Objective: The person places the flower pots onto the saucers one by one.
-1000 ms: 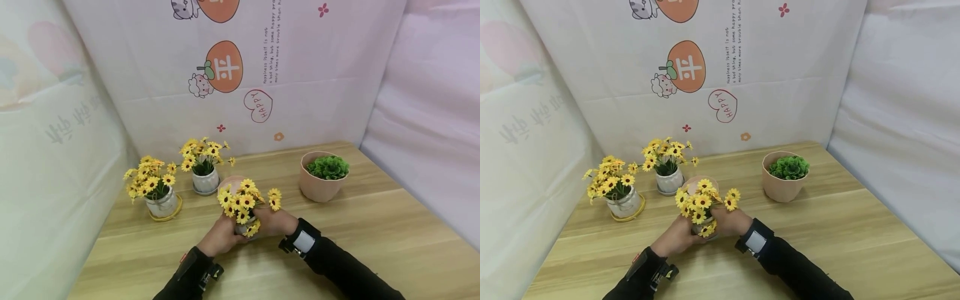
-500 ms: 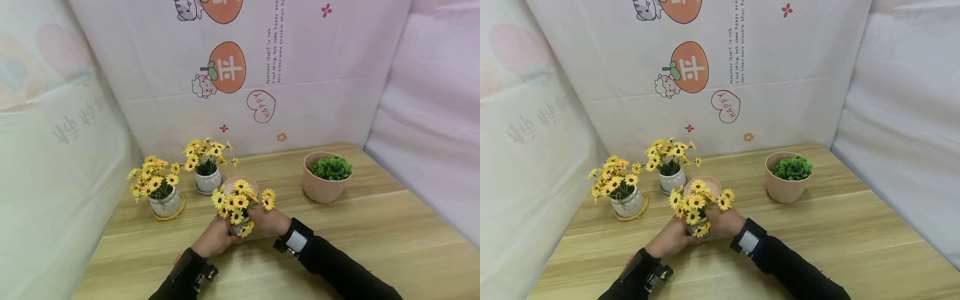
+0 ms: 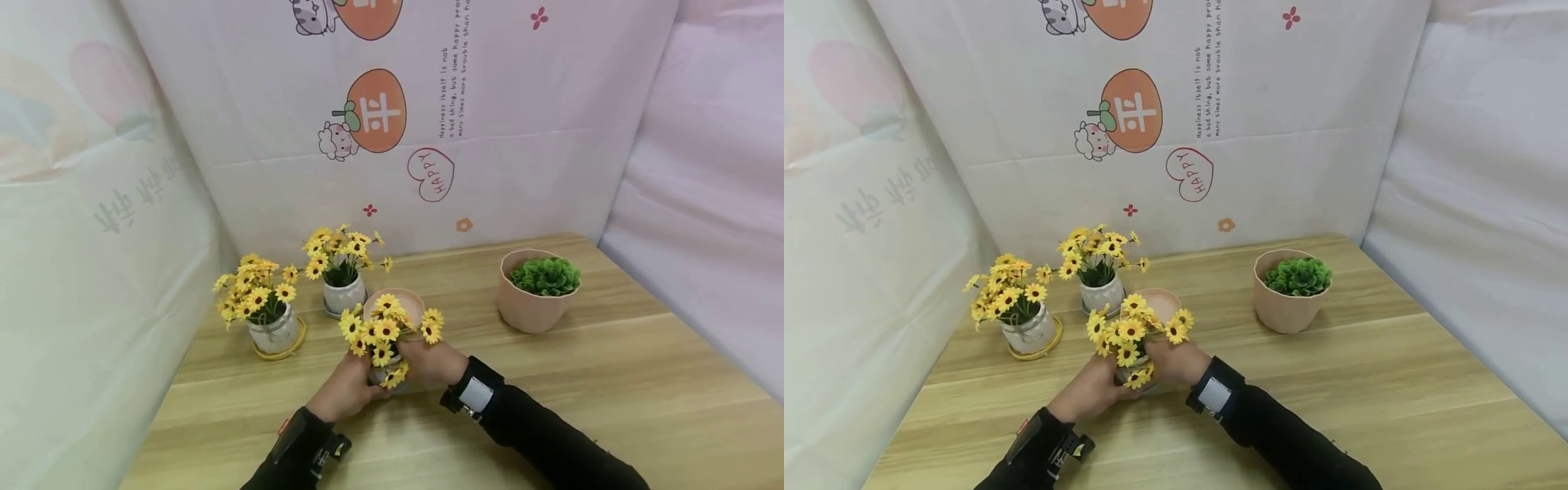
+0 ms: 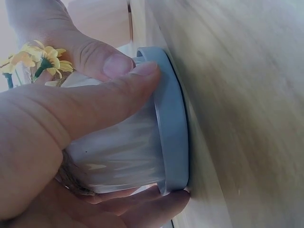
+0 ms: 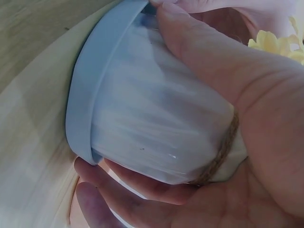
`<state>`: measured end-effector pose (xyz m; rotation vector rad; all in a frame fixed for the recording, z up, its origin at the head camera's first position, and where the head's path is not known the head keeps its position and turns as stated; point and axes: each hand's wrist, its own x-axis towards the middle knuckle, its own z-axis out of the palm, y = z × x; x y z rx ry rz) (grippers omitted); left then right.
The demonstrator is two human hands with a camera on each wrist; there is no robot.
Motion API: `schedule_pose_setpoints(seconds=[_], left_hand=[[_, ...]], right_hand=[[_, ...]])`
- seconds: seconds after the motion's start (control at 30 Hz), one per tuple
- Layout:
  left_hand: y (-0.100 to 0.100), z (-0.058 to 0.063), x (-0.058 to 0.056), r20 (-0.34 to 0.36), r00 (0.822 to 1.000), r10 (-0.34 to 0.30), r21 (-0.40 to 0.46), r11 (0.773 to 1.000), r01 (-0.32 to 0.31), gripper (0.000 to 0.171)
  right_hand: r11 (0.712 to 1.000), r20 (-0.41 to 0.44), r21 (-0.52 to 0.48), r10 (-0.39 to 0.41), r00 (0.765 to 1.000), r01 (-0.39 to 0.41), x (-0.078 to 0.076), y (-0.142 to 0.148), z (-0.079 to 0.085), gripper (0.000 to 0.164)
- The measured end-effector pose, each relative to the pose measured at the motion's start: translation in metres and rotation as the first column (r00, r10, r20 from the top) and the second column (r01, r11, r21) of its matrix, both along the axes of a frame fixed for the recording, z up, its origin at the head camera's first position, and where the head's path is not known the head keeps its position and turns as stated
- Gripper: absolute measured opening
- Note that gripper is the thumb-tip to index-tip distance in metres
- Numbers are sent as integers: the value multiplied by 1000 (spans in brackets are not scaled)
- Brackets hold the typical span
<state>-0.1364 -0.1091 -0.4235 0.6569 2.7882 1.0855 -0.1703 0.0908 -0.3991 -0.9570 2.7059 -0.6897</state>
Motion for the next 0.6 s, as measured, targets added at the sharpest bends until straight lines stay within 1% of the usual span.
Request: schedule_pose_setpoints(seconds=[0.1, 0.27, 0.33, 0.4, 0.5, 0.6], left_hand=[[-3, -1, 0, -14, 1000, 4, 0, 1000, -4, 89], [-8, -1, 1, -19, 1000, 5, 24, 1000, -4, 87], [-9, -1, 1, -16, 1000, 1, 40, 999, -1, 86], [-11, 0, 1, -10, 1000, 5, 39, 999, -4, 84], [-13, 1, 1, -8, 1000, 15, 27, 1000, -15, 83], [-15, 2, 2, -6, 1000, 31, 16, 999, -31, 83]], right_hand=[[1000, -41, 14, 21, 999, -20, 0, -4, 1, 81], [995, -83, 93, 38, 996, -31, 1, -11, 4, 76], [992, -79, 126, 31, 996, -21, 1, -13, 5, 74], [991, -65, 137, 12, 998, -3, 0, -16, 5, 72], [991, -46, 134, -6, 999, 12, -2, -20, 6, 72], [992, -45, 123, 1, 999, 4, -3, -23, 6, 73]])
